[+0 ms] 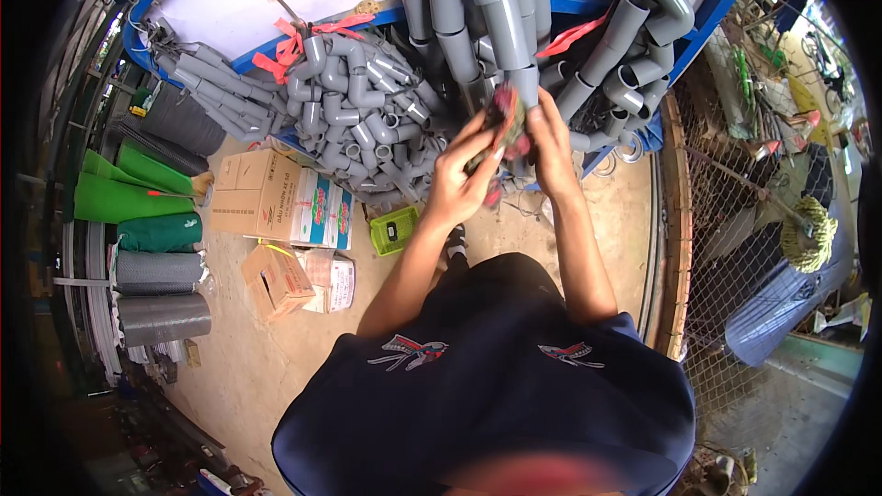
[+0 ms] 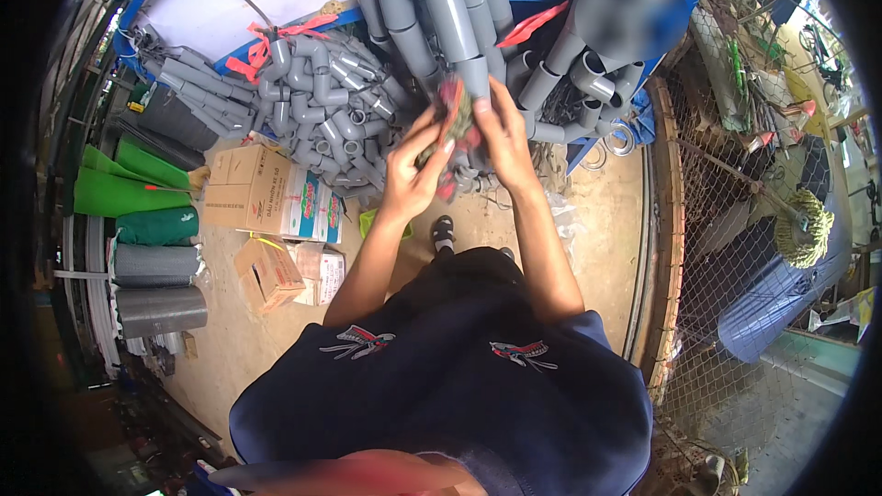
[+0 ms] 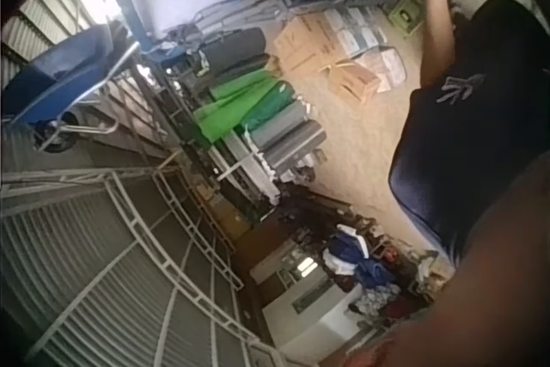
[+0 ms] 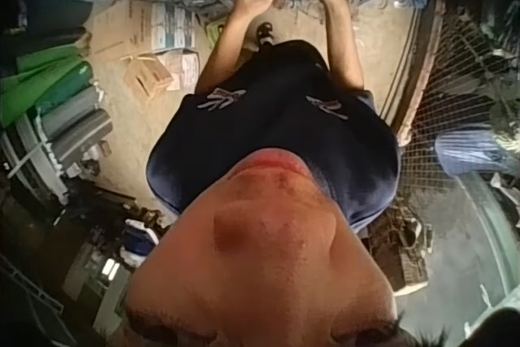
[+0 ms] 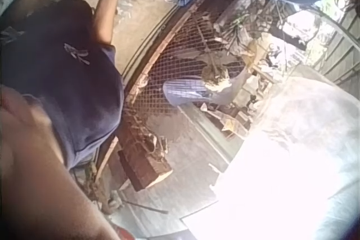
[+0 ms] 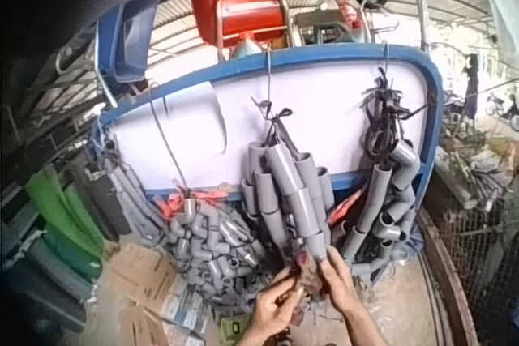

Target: Wiping down and organizing PVC pipe connectors in a storage area.

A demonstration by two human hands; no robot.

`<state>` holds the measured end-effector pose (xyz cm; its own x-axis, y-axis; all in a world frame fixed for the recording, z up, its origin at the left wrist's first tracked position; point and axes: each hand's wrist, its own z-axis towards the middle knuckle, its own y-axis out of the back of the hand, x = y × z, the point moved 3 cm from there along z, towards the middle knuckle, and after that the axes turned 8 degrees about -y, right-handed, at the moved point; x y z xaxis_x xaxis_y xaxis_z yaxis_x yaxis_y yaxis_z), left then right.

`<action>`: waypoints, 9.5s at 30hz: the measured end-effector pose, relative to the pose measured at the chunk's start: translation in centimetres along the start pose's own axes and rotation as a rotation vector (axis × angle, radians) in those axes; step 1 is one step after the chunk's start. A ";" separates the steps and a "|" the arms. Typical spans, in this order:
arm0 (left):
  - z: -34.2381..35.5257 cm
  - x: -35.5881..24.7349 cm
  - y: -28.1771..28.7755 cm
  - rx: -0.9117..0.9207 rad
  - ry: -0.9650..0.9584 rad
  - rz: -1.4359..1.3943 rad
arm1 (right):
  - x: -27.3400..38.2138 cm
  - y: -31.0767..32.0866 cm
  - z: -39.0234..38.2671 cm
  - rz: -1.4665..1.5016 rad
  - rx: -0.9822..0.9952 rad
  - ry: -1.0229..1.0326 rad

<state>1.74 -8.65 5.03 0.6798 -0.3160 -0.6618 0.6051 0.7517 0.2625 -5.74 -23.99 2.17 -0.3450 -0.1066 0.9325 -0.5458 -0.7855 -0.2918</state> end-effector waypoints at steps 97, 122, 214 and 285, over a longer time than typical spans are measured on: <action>-21.4 12.0 3.8 0.240 0.774 -0.190 | -14.7 -1.1 -9.3 0.201 0.053 -0.433; -18.2 11.5 4.8 0.021 0.766 -0.181 | -15.2 -0.4 -4.4 0.900 0.127 -0.758; -10.6 8.8 1.2 -0.031 0.670 -0.611 | -4.4 2.7 -3.8 -0.283 -0.152 -0.257; -7.8 12.0 4.5 0.054 0.691 -0.443 | -11.8 6.1 -0.1 0.291 -0.097 -0.528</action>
<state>9.38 -4.52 -7.17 -0.0250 -0.1358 -0.9904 0.7884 0.6064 -0.1030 -5.06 -27.42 -10.67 -0.0790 -0.6156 0.7841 -0.5616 -0.6224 -0.5452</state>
